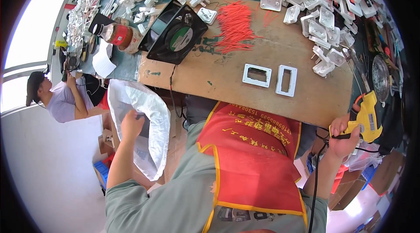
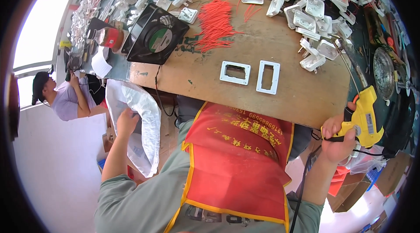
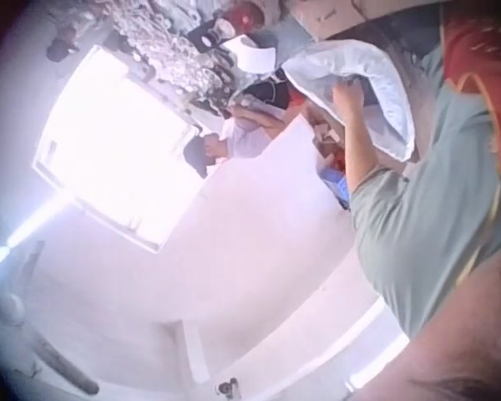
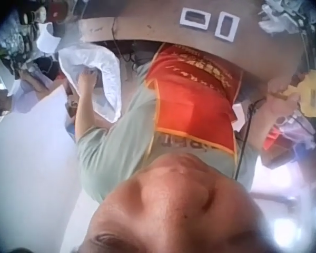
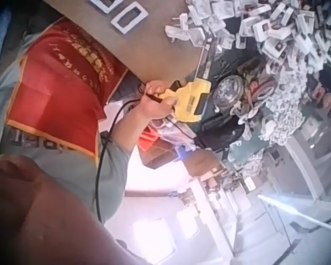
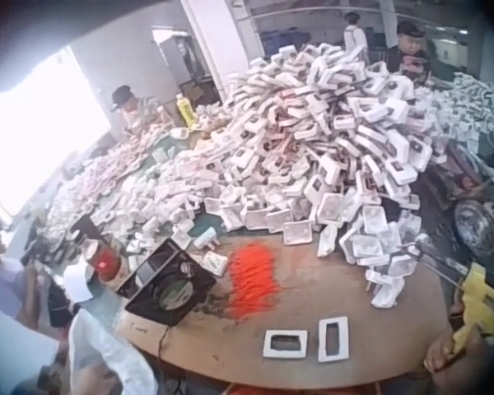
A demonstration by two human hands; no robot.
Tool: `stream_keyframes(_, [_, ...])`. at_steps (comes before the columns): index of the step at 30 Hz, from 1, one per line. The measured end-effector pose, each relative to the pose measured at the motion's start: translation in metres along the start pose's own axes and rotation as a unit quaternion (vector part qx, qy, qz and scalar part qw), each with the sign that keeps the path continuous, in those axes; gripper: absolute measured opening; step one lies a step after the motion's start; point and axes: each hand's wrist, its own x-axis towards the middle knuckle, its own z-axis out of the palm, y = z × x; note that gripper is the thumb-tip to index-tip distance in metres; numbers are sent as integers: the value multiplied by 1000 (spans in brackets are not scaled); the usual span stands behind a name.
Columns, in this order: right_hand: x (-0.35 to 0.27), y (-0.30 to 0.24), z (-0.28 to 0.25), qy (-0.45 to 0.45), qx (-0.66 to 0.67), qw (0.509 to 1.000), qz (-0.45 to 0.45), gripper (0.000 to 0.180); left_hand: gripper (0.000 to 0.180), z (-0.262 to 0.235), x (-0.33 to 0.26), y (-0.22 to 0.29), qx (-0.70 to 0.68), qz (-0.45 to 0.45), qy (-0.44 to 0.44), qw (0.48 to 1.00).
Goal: The person solders red wires and small components into plastic housings using a soldering iron, assembling them into light fixtures.
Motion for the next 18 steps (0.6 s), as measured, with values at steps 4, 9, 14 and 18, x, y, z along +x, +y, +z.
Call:
stream_keyframes(4, [2, -1, 3, -2, 3, 1000, -6, 73, 21, -36, 42, 4, 244, 32, -149, 958])
stream_keyframes(9, [-2, 3, 7, -21, -5, 1000, -14, 71, 20, -110, 32, 143, -47, 306, 178, 934])
stream_keyframes(14, [-5, 2, 6, 5, -3, 1000, 4, 73, 21, -132, -2, 293, -122, 530, 179, 820])
stream_keyframes(18, [-6, -2, 10, 13, -2, 1000, 1, 73, 27, -99, -8, 382, -109, 603, 149, 776])
